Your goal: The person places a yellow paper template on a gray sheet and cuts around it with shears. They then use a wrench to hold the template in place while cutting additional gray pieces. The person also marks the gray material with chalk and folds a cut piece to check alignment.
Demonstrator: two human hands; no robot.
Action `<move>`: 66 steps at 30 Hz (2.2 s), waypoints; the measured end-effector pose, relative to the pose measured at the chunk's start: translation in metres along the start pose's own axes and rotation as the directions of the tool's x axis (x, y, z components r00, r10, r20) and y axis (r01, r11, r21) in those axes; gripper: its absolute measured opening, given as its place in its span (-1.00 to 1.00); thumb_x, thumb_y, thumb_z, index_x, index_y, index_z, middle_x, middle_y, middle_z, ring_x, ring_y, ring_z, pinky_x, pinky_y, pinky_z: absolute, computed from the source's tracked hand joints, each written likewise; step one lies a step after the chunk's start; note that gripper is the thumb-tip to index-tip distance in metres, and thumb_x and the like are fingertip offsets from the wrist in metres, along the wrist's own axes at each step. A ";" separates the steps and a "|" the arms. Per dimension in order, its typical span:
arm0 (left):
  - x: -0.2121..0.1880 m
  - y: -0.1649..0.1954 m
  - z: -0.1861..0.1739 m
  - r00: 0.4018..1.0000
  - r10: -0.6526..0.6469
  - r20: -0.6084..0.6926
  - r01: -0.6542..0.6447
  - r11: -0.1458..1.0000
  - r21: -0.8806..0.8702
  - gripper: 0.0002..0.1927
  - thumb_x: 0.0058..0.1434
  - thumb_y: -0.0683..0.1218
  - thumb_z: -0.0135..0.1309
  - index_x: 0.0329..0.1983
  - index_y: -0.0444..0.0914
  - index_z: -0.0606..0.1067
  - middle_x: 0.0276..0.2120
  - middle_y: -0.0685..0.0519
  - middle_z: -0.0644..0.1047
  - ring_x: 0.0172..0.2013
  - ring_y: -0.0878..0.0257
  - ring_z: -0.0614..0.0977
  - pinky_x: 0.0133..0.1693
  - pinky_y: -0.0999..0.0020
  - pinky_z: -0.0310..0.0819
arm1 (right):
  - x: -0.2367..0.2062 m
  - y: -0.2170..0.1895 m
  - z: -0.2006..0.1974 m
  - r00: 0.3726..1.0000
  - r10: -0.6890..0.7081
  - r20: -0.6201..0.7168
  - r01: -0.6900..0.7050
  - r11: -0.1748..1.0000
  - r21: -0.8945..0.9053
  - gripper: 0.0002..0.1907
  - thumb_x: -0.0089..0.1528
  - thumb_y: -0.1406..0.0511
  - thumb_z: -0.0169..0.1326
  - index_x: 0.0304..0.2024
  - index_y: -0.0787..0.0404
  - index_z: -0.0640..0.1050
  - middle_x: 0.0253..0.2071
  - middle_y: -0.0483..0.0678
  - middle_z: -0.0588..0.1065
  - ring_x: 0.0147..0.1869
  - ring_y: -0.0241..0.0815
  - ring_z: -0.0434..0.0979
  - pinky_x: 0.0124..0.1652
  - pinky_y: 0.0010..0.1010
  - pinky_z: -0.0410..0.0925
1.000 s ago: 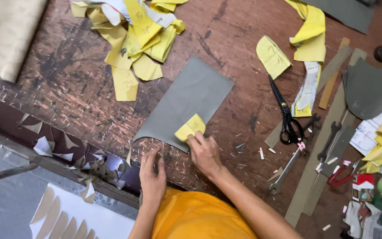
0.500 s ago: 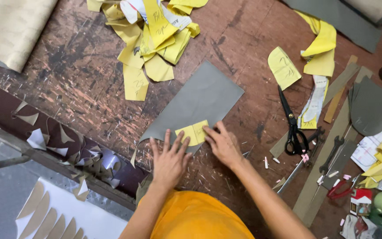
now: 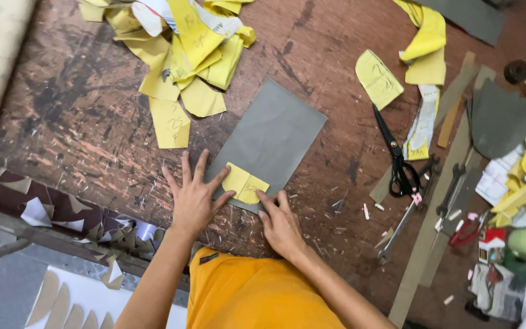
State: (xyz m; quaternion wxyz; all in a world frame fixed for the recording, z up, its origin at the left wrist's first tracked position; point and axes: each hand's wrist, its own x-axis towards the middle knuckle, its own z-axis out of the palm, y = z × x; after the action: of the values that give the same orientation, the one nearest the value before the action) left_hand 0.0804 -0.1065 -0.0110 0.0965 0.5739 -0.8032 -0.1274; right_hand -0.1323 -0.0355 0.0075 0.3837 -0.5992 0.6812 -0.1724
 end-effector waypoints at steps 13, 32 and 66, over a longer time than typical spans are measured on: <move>0.008 -0.018 0.005 0.998 0.061 0.010 -0.060 0.994 -0.090 -0.40 0.10 0.31 0.20 0.21 0.14 0.52 0.28 -0.14 0.28 0.43 -0.23 0.06 0.26 -0.64 -0.43 | -0.010 0.003 0.028 0.933 0.219 -0.284 -0.211 0.976 0.057 -0.65 0.28 0.24 0.14 0.13 -0.06 0.62 -0.25 -0.03 0.36 -0.38 -0.12 0.50 -0.32 -0.27 0.43; -0.007 -0.027 0.018 0.991 0.132 -0.009 -0.132 0.980 -0.147 -0.42 0.18 0.28 0.19 0.27 0.11 0.50 0.37 -0.21 0.19 0.46 -0.27 0.01 0.27 -0.60 -0.52 | 0.004 -0.003 0.053 0.840 0.085 -0.536 -0.163 0.982 -0.099 -0.57 0.17 0.19 0.31 0.08 0.11 0.62 -0.25 -0.02 0.41 -0.24 -0.04 0.48 -0.18 -0.21 0.37; 0.000 0.012 0.018 0.939 -0.316 0.137 0.334 0.741 -0.583 -0.55 0.30 -0.14 0.10 0.27 -0.19 0.44 -0.01 -0.09 0.57 0.04 0.03 0.59 0.06 0.07 0.47 | 0.075 0.010 -0.024 0.998 0.026 0.064 -0.039 0.978 0.204 -0.41 0.20 0.34 0.21 0.30 0.10 0.42 -0.01 0.08 0.59 -0.10 -0.12 0.59 -0.06 -0.27 0.45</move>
State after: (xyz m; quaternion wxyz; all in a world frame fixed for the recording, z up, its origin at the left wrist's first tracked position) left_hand 0.0645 -0.1011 -0.0247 0.2370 0.6431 -0.6106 -0.3969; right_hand -0.1561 -0.1094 -0.0077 0.4669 -0.5502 0.6574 -0.2171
